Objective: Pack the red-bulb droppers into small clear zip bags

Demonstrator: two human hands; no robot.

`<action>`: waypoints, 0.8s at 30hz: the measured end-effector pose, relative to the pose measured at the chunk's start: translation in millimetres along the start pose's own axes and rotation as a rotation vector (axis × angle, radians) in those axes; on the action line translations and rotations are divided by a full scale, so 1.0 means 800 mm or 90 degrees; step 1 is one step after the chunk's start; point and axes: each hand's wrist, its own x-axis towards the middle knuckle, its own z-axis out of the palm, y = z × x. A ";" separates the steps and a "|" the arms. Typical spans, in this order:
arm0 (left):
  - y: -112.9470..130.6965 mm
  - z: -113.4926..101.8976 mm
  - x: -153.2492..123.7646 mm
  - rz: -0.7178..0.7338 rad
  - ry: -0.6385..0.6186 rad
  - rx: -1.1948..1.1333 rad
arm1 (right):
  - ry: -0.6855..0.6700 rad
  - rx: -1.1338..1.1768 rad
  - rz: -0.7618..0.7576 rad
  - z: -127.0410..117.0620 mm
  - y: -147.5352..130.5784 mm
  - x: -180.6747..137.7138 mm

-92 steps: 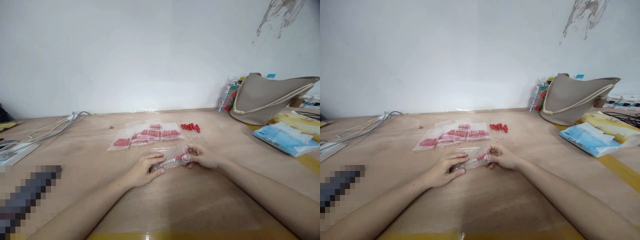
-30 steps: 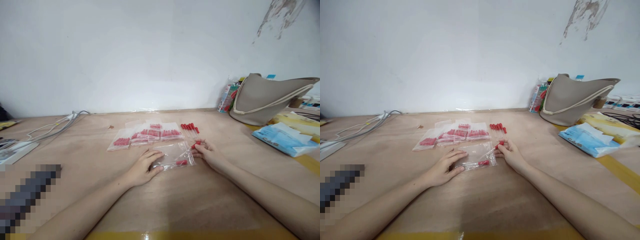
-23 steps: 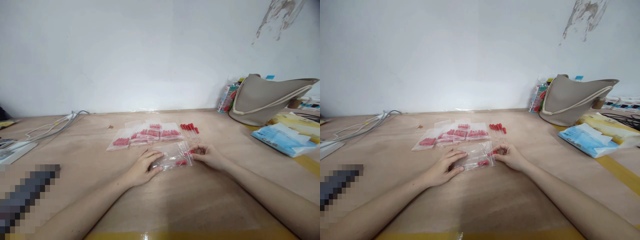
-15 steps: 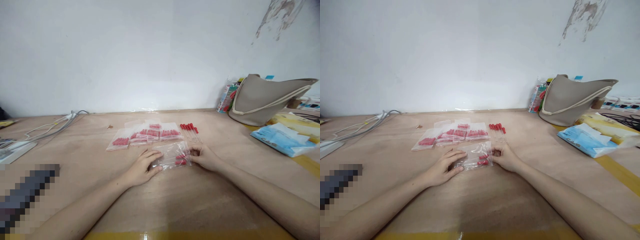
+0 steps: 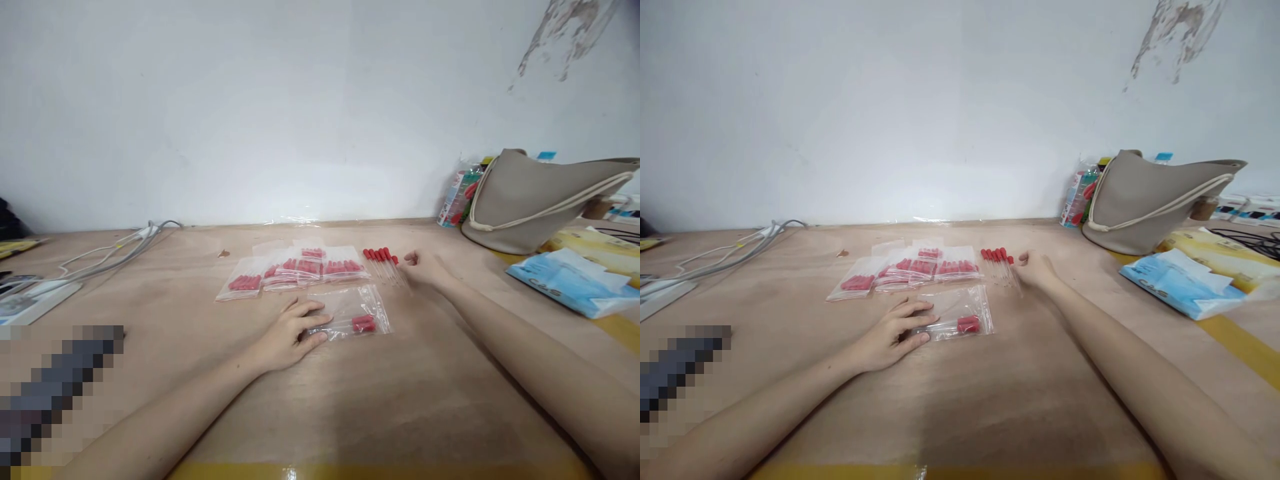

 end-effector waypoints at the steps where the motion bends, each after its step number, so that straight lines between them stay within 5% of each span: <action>1: -0.001 0.000 0.000 0.001 0.002 0.002 | -0.008 -0.015 0.024 0.002 -0.001 0.008; 8: -0.001 0.000 0.000 0.002 -0.001 -0.005 | -0.141 0.146 0.104 0.014 -0.006 0.032; 17: 0.000 0.000 0.001 -0.012 -0.008 -0.004 | -0.181 0.301 0.181 0.014 0.001 0.035; 24: 0.000 0.000 0.001 -0.003 -0.001 -0.004 | -0.192 0.501 0.190 -0.009 -0.008 0.002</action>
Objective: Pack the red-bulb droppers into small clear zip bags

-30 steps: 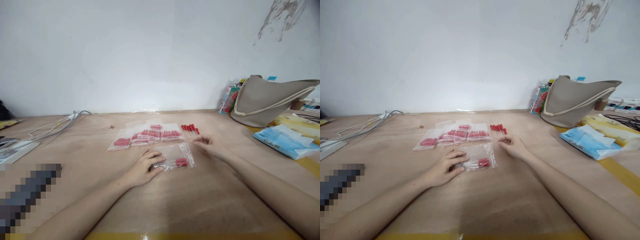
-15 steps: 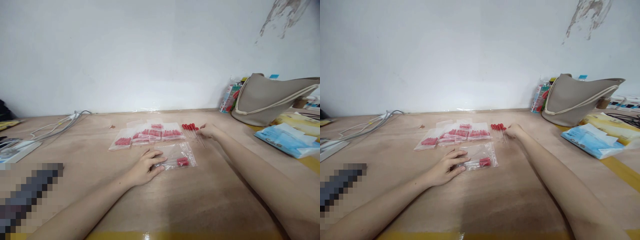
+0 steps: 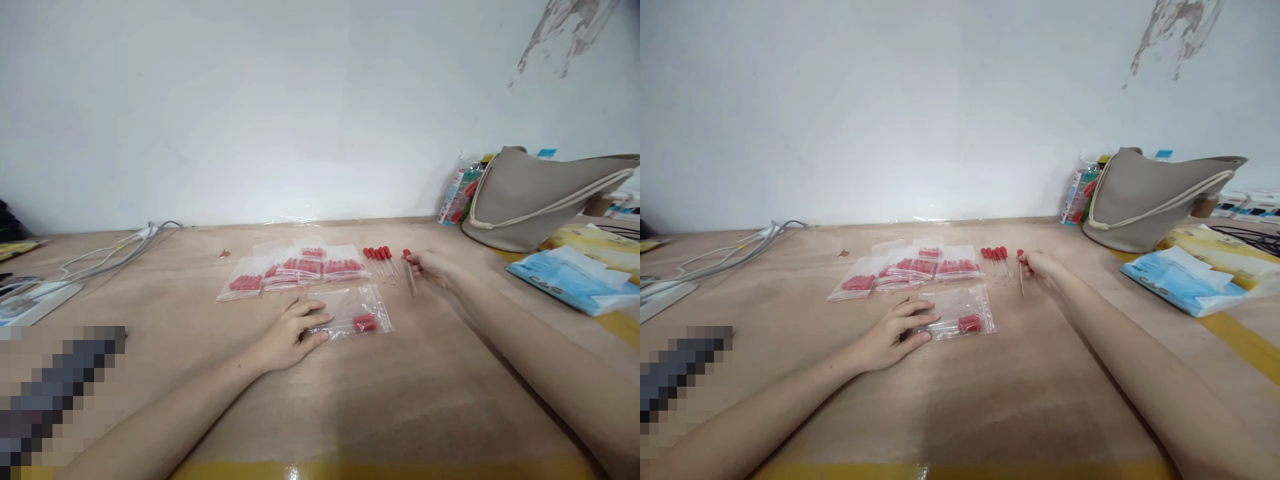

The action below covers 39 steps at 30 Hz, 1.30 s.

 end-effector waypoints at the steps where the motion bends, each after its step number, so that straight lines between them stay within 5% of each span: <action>1: 0.000 0.000 0.000 0.001 0.000 -0.002 | -0.008 0.019 -0.006 0.001 0.002 -0.009; 6: 0.003 -0.002 0.001 -0.008 -0.007 -0.003 | -0.024 0.138 -0.047 0.012 0.029 -0.046; 13: 0.002 -0.002 0.001 0.004 0.003 -0.006 | 0.088 0.133 -0.264 0.023 0.059 -0.058; 20: 0.003 -0.002 0.002 0.008 0.009 -0.002 | 0.095 0.208 -0.237 0.039 0.059 -0.071; 24: 0.005 -0.003 0.001 0.005 0.017 -0.007 | 0.026 0.215 -0.173 0.049 0.059 -0.091; 30: 0.004 -0.003 0.000 0.000 0.021 0.000 | -0.158 0.042 -0.132 0.043 0.060 -0.097; 39: 0.005 -0.004 0.001 -0.002 0.012 0.008 | -0.225 -0.117 -0.144 0.033 0.057 -0.088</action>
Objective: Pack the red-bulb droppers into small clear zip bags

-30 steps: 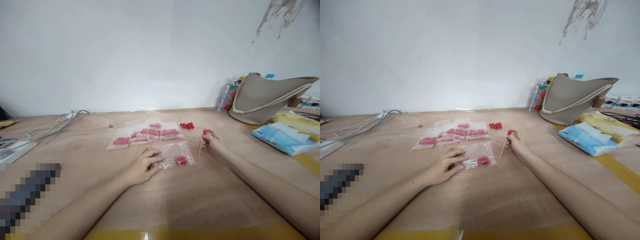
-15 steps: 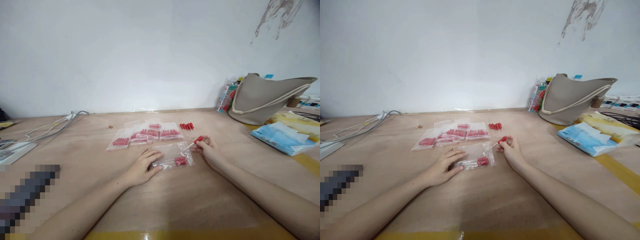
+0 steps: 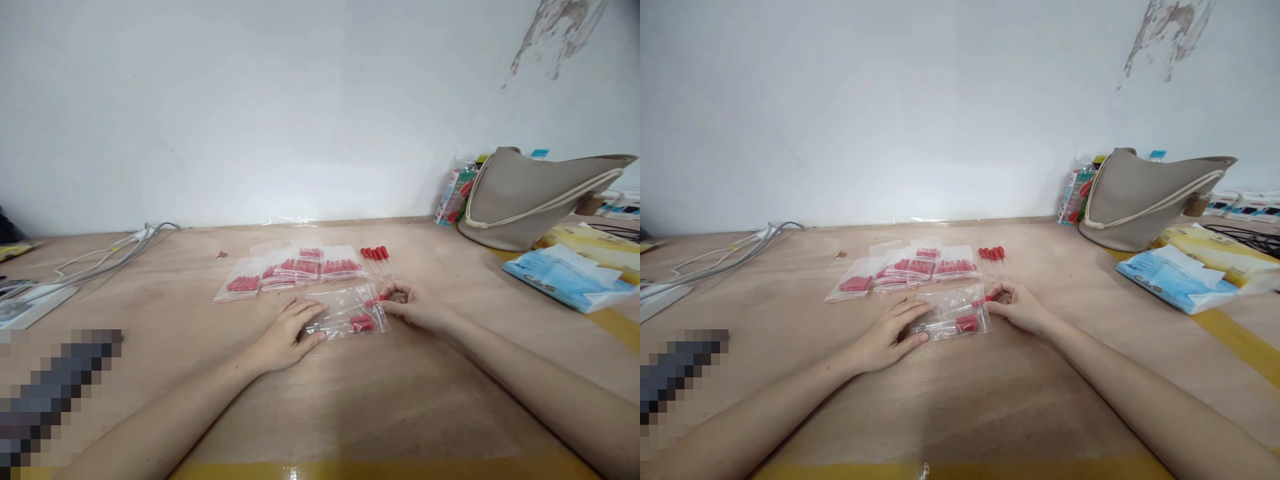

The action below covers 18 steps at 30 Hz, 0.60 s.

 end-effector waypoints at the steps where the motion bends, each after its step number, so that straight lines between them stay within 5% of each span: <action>1: 0.000 0.000 0.000 0.001 0.000 0.001 | 0.003 -0.017 -0.028 0.004 0.000 0.000; 6: -0.001 0.001 0.002 0.003 -0.004 0.003 | 0.000 -0.098 -0.103 0.021 0.002 0.001; 13: 0.000 0.001 0.001 0.005 -0.003 0.004 | -0.127 -0.158 -0.219 0.012 -0.016 -0.003; 15: 0.000 0.001 0.000 0.003 -0.008 0.006 | -0.096 -0.157 -0.130 0.001 -0.015 0.002; 18: 0.000 0.001 0.000 -0.002 -0.015 0.011 | 0.098 -0.215 -0.023 -0.024 -0.008 0.026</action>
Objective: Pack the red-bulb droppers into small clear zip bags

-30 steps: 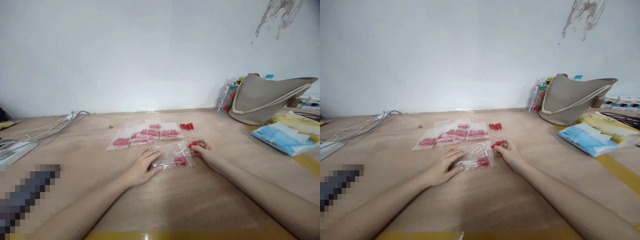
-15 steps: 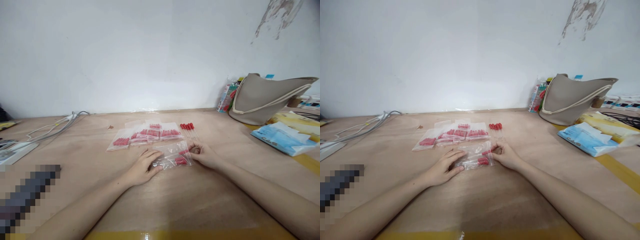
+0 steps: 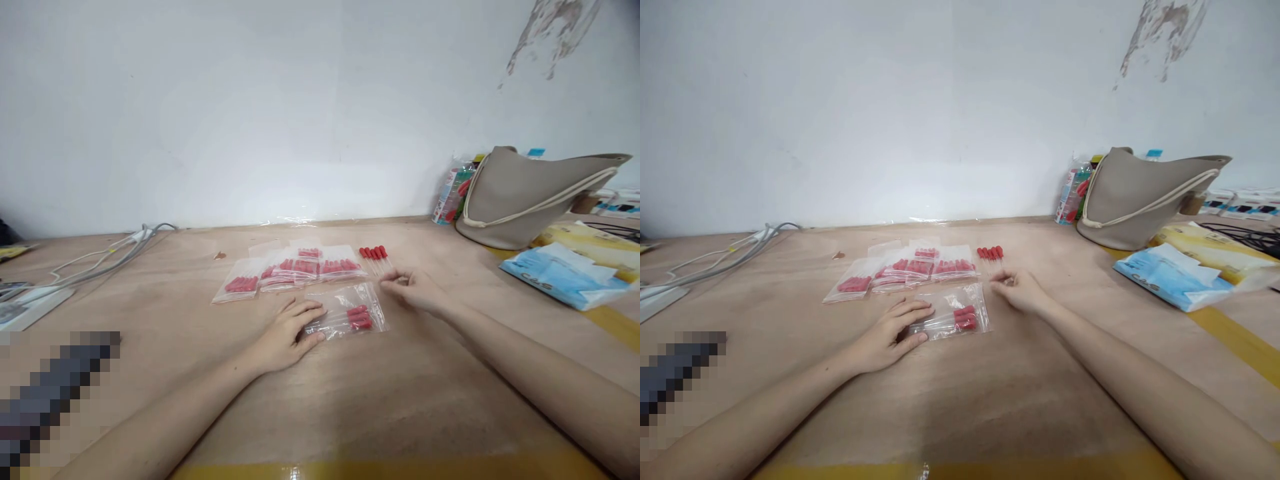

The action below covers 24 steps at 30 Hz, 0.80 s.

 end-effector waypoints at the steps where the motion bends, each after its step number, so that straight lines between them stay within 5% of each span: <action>1: 0.000 0.000 0.000 0.000 0.000 0.001 | 0.088 -0.047 0.006 -0.006 0.006 0.013; 5: -0.001 0.000 0.001 0.006 0.003 0.003 | 0.231 -0.178 0.095 -0.023 0.019 0.068; 11: -0.002 0.001 0.001 0.013 0.008 0.004 | 0.126 -0.122 0.216 -0.021 0.007 0.107; 24: -0.003 0.002 0.000 0.015 0.007 0.006 | 0.074 0.148 0.189 -0.036 0.004 0.094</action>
